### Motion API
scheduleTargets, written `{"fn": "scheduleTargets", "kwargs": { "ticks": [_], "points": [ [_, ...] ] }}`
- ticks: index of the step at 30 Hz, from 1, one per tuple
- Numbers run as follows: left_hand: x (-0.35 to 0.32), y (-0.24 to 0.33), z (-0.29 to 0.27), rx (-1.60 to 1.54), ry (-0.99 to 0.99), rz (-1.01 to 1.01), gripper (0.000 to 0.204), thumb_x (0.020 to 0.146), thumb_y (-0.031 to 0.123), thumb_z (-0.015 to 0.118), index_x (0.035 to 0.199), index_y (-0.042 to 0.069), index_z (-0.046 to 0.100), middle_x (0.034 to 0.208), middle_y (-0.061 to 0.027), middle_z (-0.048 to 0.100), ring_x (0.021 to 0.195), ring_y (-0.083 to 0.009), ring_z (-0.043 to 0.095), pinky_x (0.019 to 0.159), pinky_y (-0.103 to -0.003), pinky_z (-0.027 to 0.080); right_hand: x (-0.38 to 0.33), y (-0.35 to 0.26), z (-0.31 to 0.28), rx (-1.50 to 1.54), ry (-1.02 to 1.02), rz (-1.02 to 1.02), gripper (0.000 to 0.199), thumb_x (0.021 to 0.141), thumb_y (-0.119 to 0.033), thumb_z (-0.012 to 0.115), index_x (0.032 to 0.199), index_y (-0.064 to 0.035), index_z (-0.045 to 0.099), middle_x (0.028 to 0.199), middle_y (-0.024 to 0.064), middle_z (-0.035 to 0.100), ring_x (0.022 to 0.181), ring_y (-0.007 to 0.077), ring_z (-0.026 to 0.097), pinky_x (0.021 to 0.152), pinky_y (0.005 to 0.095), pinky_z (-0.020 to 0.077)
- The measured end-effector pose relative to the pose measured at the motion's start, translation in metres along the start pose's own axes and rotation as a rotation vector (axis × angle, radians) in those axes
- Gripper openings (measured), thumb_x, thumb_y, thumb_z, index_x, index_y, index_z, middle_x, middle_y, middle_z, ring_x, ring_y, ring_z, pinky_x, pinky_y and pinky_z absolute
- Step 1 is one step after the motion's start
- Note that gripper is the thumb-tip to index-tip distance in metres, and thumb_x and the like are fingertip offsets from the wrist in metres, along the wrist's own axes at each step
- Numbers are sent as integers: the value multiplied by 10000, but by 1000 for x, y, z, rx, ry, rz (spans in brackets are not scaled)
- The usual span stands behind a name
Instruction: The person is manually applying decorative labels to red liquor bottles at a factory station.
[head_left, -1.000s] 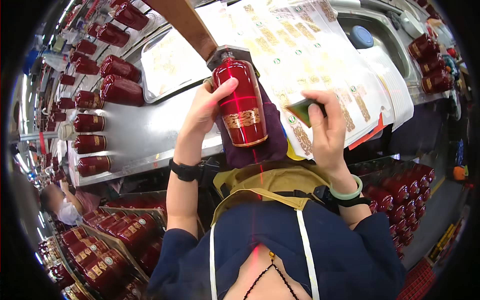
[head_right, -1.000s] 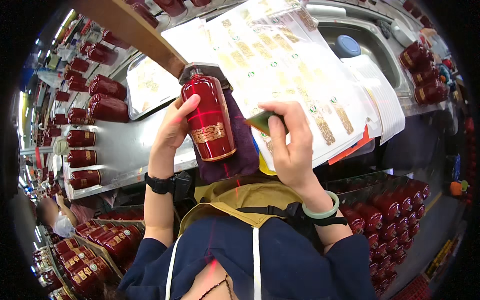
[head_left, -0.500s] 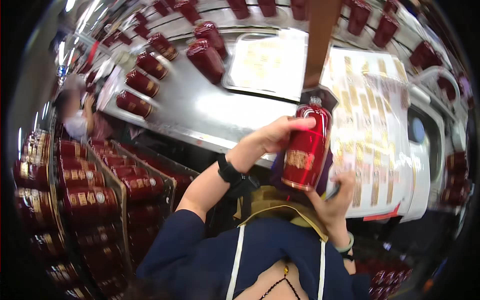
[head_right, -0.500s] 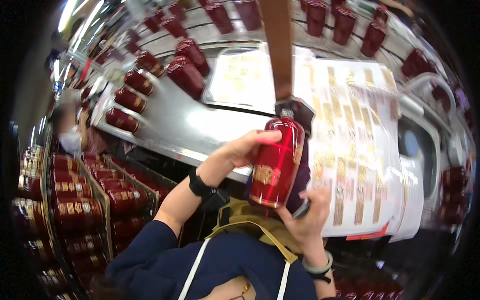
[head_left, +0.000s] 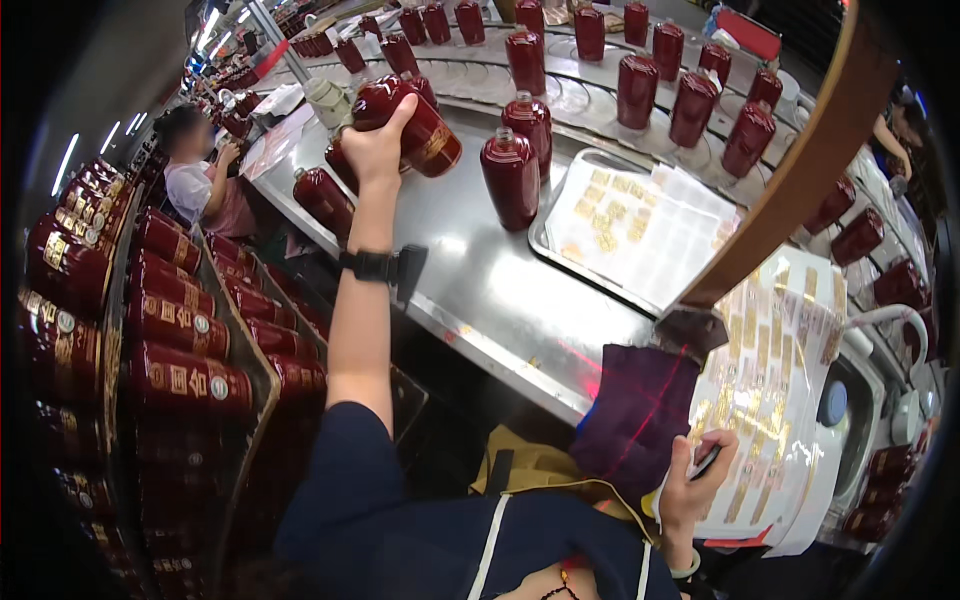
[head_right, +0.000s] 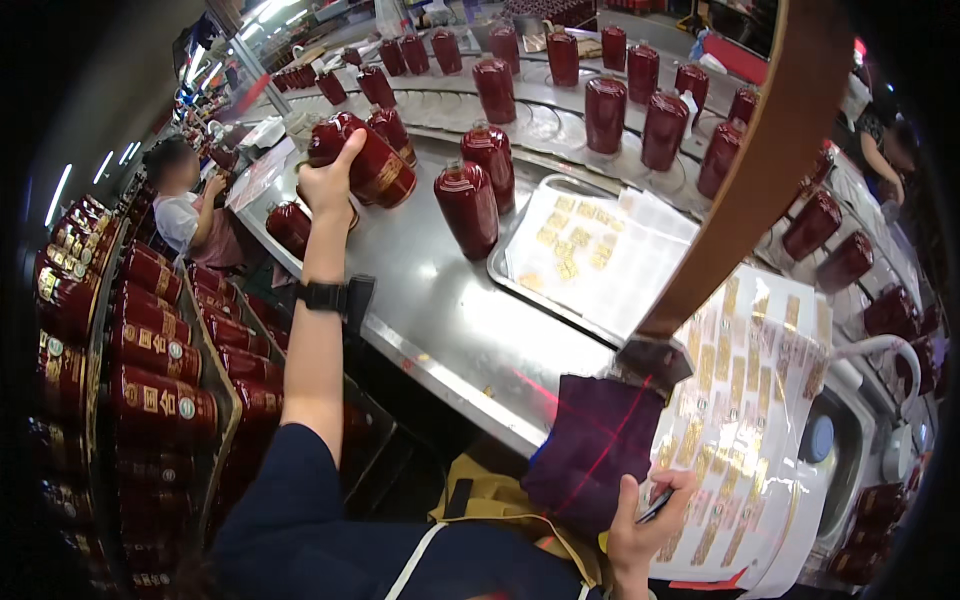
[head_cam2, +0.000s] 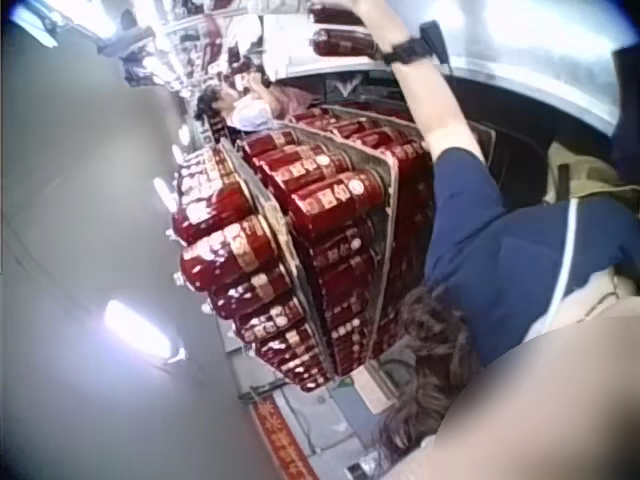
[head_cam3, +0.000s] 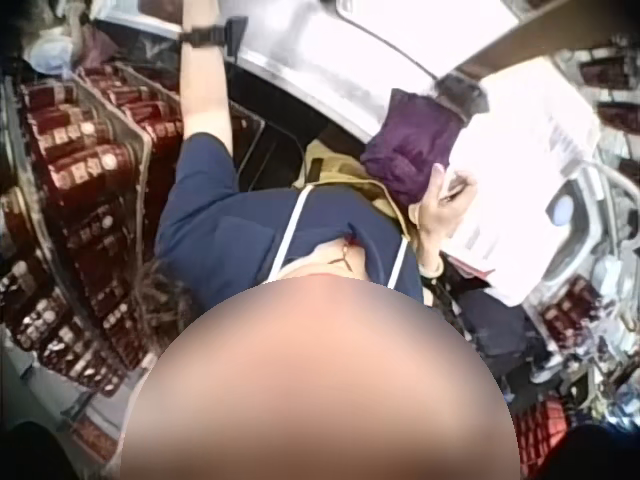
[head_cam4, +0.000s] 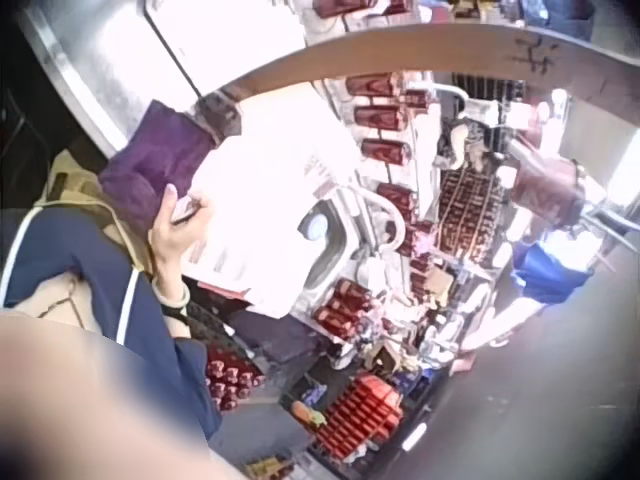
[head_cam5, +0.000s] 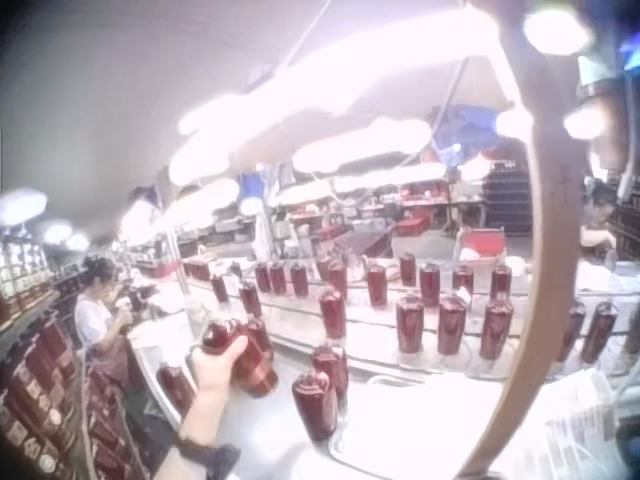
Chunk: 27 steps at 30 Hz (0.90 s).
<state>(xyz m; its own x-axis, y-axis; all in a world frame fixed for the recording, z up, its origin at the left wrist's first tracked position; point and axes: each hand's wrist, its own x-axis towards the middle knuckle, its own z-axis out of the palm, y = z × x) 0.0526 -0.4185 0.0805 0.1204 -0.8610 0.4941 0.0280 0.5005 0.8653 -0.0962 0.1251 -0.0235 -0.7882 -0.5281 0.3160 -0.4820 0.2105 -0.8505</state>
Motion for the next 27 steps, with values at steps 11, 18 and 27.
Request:
{"fn": "scheduleTargets", "kwargs": {
  "ticks": [11,18,27],
  "points": [
    [91,-157,99,597,51,-25,905,525,463,1008,1196,-37,663,1208,-221,714,1119,-343,702,980,-428,543,8,7,21,-204,75,300,245,940,-20,677,1112,-24,502,996,30,431,827,127,375,751,260,345],
    [96,-195,122,643,41,3,909,567,426,992,1220,-77,608,1209,-268,683,1137,-424,670,1001,-472,530,6,20,26,-254,140,268,247,946,-27,681,1121,-20,507,1003,22,427,831,117,377,740,256,345],
    [82,-179,119,749,103,131,977,631,489,955,1303,-96,553,1353,-279,582,1308,-435,516,1097,-493,442,13,1,37,-215,67,190,264,921,-24,712,1108,-17,526,977,33,442,831,144,406,749,273,360]
  ]
}}
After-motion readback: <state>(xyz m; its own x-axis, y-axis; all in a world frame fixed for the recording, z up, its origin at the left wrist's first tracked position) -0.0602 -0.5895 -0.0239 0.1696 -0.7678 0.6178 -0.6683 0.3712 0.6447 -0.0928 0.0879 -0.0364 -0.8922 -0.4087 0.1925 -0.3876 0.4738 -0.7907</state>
